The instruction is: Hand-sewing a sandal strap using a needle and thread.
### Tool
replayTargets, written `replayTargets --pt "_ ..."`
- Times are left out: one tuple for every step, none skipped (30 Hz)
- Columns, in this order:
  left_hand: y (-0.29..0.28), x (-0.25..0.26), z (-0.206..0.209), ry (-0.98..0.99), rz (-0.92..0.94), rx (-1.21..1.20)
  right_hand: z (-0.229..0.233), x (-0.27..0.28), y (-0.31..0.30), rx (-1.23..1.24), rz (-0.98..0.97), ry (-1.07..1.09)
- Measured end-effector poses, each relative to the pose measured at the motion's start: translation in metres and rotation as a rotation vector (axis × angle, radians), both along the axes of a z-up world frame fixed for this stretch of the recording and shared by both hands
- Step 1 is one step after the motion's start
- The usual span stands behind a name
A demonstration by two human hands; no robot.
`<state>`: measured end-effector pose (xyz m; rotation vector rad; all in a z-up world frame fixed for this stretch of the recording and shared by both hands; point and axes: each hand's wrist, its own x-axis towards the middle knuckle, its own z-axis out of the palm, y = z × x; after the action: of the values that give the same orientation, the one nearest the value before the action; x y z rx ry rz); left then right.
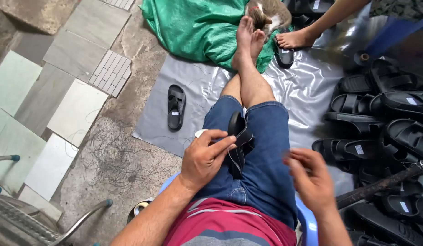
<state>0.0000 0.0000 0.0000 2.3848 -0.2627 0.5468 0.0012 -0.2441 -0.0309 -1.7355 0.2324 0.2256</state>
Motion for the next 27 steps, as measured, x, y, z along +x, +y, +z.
replayTargets --pt "0.001 -0.001 -0.002 -0.002 0.005 -0.003 0.002 0.005 0.006 -0.003 0.005 -0.002" --pt "0.002 -0.001 -0.003 -0.010 0.021 0.022 0.004 0.010 0.013 -0.056 0.129 -0.096" --pt "0.004 -0.002 -0.005 -0.020 0.039 0.048 0.006 0.015 0.020 -0.109 0.254 -0.193" --pt "0.004 -0.001 -0.007 -0.023 0.046 0.046 0.009 0.021 0.026 -0.110 0.261 -0.197" --pt "0.003 0.000 -0.009 0.000 0.109 0.015 0.011 0.027 0.031 -0.199 0.296 -0.274" --pt "0.002 0.002 -0.011 0.023 0.171 -0.015 0.013 0.033 0.035 -0.288 0.331 -0.351" --pt "0.001 0.001 -0.012 0.026 0.170 -0.017 0.018 0.034 0.041 -0.290 0.330 -0.348" --pt "0.000 0.000 -0.013 0.103 0.167 -0.051 0.022 0.037 0.046 -0.310 0.347 -0.403" --pt "0.000 0.002 -0.014 0.174 0.162 -0.085 0.027 0.041 0.051 -0.333 0.362 -0.463" --pt "-0.002 0.006 -0.014 0.170 0.160 -0.088 0.027 0.046 0.052 -0.336 0.359 -0.466" --pt "-0.003 0.006 -0.013 0.228 0.136 -0.206 0.026 0.046 0.053 -0.337 0.351 -0.508" --pt "-0.005 0.006 -0.013 0.284 0.113 -0.324 0.025 0.047 0.053 -0.338 0.343 -0.549" --pt "-0.006 0.007 -0.010 0.289 0.114 -0.323 0.025 0.049 0.054 -0.338 0.343 -0.544" --pt "-0.008 0.009 -0.008 0.291 0.095 -0.430 0.025 0.050 0.055 -0.380 0.366 -0.593" --pt "-0.010 0.010 -0.005 0.295 0.071 -0.536 0.025 0.051 0.055 -0.424 0.384 -0.641" --pt "-0.011 0.010 -0.005 0.301 0.067 -0.535 0.024 0.052 0.055 -0.425 0.380 -0.635" --pt "-0.011 0.011 -0.004 0.314 0.061 -0.532 0.024 0.054 0.056 -0.424 0.383 -0.649" --pt "-0.012 0.011 -0.004 0.326 0.056 -0.529 0.024 0.055 0.056 -0.423 0.387 -0.662" --pt "-0.012 0.012 -0.005 0.329 0.055 -0.529 0.023 0.057 0.056 -0.424 0.386 -0.659" --pt "-0.012 0.012 -0.006 0.327 0.052 -0.537 0.021 0.058 0.056 -0.425 0.392 -0.674" --pt "-0.012 0.012 -0.007 0.326 0.051 -0.546 0.019 0.060 0.056 -0.425 0.401 -0.686" --pt "-0.012 0.011 -0.007 0.332 0.053 -0.548 0.020 0.060 0.058 -0.425 0.403 -0.681" --pt "-0.012 0.012 -0.006 0.334 0.060 -0.556 0.020 0.060 0.059 -0.422 0.399 -0.686" --pt "-0.012 0.012 -0.005 0.337 0.068 -0.563 0.020 0.061 0.060 -0.420 0.395 -0.691" --pt "-0.012 0.013 -0.004 0.338 0.070 -0.564 0.020 0.062 0.060 -0.419 0.398 -0.690" --pt "-0.012 0.013 -0.002 0.331 0.067 -0.572 0.019 0.063 0.060 -0.395 0.403 -0.683" --pt "-0.012 0.014 -0.001 0.325 0.061 -0.579 0.018 0.065 0.059 -0.370 0.406 -0.675"
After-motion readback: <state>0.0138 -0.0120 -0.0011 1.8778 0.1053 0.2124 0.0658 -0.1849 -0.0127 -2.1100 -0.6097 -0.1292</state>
